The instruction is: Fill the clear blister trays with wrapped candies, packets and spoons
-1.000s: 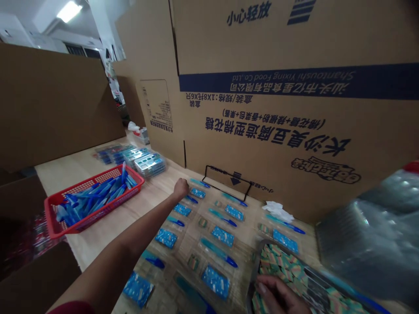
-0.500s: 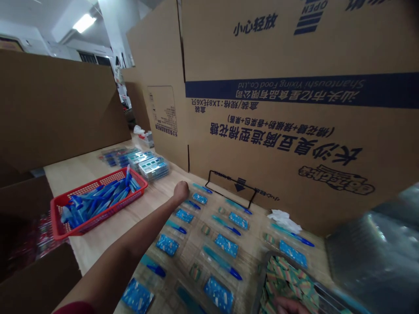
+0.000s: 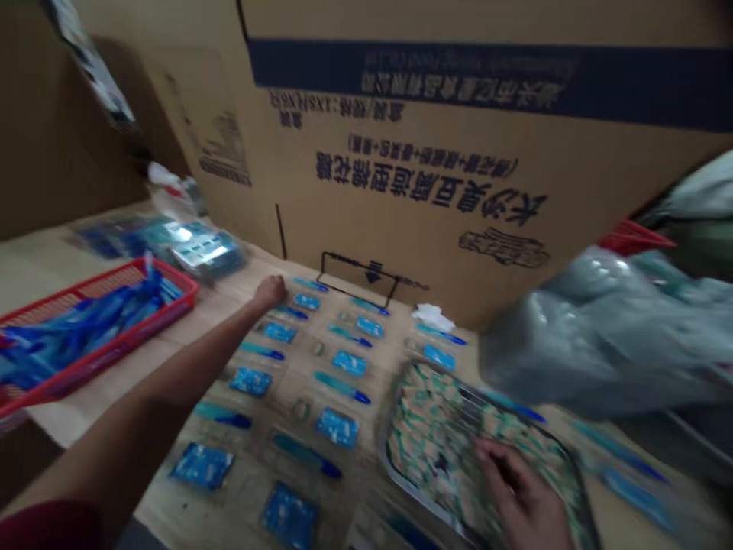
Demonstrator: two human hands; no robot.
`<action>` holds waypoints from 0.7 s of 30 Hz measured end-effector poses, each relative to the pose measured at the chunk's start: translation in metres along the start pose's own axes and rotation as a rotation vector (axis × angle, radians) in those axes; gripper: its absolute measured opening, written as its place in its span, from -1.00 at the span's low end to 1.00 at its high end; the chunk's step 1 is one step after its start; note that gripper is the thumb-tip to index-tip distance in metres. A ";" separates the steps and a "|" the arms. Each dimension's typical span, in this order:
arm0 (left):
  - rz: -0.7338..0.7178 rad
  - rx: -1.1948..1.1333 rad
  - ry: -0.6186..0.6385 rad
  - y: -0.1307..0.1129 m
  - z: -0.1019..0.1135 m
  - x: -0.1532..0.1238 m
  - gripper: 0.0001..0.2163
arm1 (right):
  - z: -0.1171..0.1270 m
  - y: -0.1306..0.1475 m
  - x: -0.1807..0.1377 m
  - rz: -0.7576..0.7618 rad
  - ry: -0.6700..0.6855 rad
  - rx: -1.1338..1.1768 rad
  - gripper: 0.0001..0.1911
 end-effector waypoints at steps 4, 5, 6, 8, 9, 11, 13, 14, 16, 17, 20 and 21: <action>-0.072 0.003 -0.029 -0.016 0.013 -0.013 -0.74 | 0.045 -0.025 -0.020 0.024 -0.204 -0.309 -0.59; -0.104 0.000 -0.053 -0.024 0.016 -0.022 -0.72 | 0.053 -0.033 -0.026 0.011 -0.250 -0.395 -0.58; -0.141 -0.004 -0.079 -0.035 0.017 -0.034 -0.68 | 0.060 -0.041 -0.032 -0.012 -0.290 -0.473 -0.57; -0.245 -0.025 -0.076 -0.062 0.015 -0.068 -0.65 | 0.066 -0.055 -0.042 -0.073 -0.330 -0.581 -0.55; -0.307 -0.039 -0.043 -0.078 0.009 -0.088 -0.66 | 0.066 -0.061 -0.045 -0.103 -0.323 -0.606 -0.55; -0.462 -0.056 0.162 -0.110 -0.008 -0.134 -0.68 | 0.062 -0.069 -0.046 -0.163 -0.276 -0.610 -0.58; -0.542 -0.043 0.248 -0.138 -0.028 -0.175 -0.73 | 0.059 -0.072 -0.043 -0.209 -0.234 -0.599 -0.62; -0.569 -0.034 0.277 -0.149 -0.037 -0.192 -0.73 | 0.058 -0.072 -0.040 -0.235 -0.225 -0.599 -0.63; -0.585 -0.018 0.302 -0.164 -0.050 -0.215 -0.73 | 0.059 -0.070 -0.036 -0.289 -0.213 -0.602 -0.64; -0.580 -0.013 0.302 -0.169 -0.055 -0.221 -0.72 | 0.060 -0.069 -0.034 -0.313 -0.204 -0.603 -0.65; -0.542 -0.009 0.272 -0.175 -0.062 -0.225 -0.71 | 0.062 -0.069 -0.033 -0.352 -0.183 -0.578 -0.71; -0.528 -0.013 0.258 -0.175 -0.064 -0.225 -0.70 | 0.063 -0.070 -0.032 -0.354 -0.188 -0.559 -0.73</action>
Point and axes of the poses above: each hand's wrist, its own x-axis towards the middle knuckle, its own z-axis out of the back of the hand, y = z × x, the point moved 1 cm from there along x, towards the middle knuckle, and after that the axes turned 8 degrees about -x, right-handed, at the moved point
